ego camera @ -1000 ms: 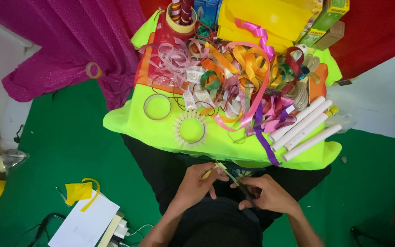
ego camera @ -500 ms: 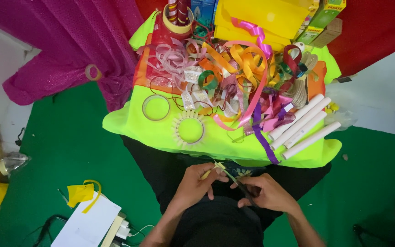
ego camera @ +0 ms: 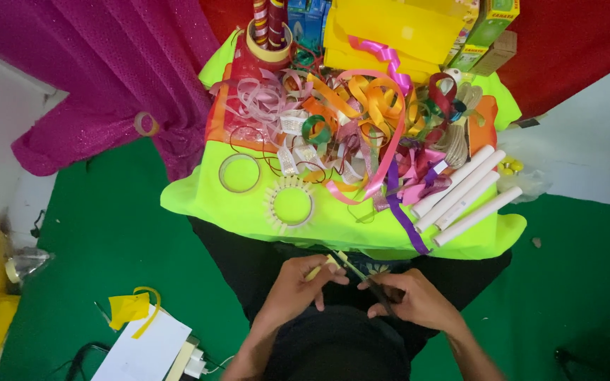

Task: The person is using scissors to cut small strips of yellow ribbon from a piece, likely for a handicraft project.

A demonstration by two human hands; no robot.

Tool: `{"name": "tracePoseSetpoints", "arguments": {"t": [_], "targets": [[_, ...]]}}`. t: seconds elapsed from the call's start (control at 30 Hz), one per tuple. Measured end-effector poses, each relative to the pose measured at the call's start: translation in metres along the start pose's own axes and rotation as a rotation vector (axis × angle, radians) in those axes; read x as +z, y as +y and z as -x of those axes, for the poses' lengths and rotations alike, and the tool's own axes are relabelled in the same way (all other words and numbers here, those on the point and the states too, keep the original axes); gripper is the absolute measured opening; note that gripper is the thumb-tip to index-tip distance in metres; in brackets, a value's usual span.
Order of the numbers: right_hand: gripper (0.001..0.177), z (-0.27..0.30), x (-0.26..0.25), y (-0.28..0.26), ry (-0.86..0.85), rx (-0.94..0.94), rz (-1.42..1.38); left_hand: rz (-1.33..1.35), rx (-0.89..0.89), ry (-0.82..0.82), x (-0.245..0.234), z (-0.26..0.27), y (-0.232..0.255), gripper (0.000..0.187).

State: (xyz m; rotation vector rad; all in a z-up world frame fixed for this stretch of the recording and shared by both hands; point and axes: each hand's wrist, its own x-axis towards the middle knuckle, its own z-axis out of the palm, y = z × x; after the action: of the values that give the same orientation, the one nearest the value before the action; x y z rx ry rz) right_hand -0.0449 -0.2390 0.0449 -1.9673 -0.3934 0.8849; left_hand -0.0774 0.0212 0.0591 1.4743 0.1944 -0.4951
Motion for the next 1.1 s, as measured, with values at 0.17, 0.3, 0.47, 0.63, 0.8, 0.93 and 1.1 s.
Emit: {"name": "tracePoseSetpoints", "arguments": {"t": [0.17,0.3,0.47,0.63,0.8,0.93,1.1], "targets": [[0.052,0.015,-0.002,-0.009,0.089,0.015,0.214,0.048,0.107,0.121,-0.012,-0.003,0.002,0.019],[0.054,0.017,-0.005,-0.013,0.032,0.061,0.461,-0.116,0.032,0.212,-0.011,0.003,0.03,0.021],[0.053,0.016,-0.001,-0.007,0.018,0.059,0.515,-0.275,0.192,0.179,-0.01,0.004,0.031,0.021],[0.054,0.012,0.006,0.013,0.088,-0.043,0.575,-0.275,0.269,0.174,-0.01,-0.001,0.021,0.026],[0.055,0.009,0.01,0.017,0.119,-0.042,0.637,-0.26,0.341,0.205,-0.008,-0.004,0.011,0.028],[0.049,0.007,0.023,0.028,0.144,-0.041,0.638,-0.138,0.297,0.298,-0.006,-0.005,-0.007,0.025],[0.036,-0.003,0.041,0.016,0.367,-0.041,-0.004,0.114,0.246,0.435,-0.001,-0.001,-0.019,0.023]]}}
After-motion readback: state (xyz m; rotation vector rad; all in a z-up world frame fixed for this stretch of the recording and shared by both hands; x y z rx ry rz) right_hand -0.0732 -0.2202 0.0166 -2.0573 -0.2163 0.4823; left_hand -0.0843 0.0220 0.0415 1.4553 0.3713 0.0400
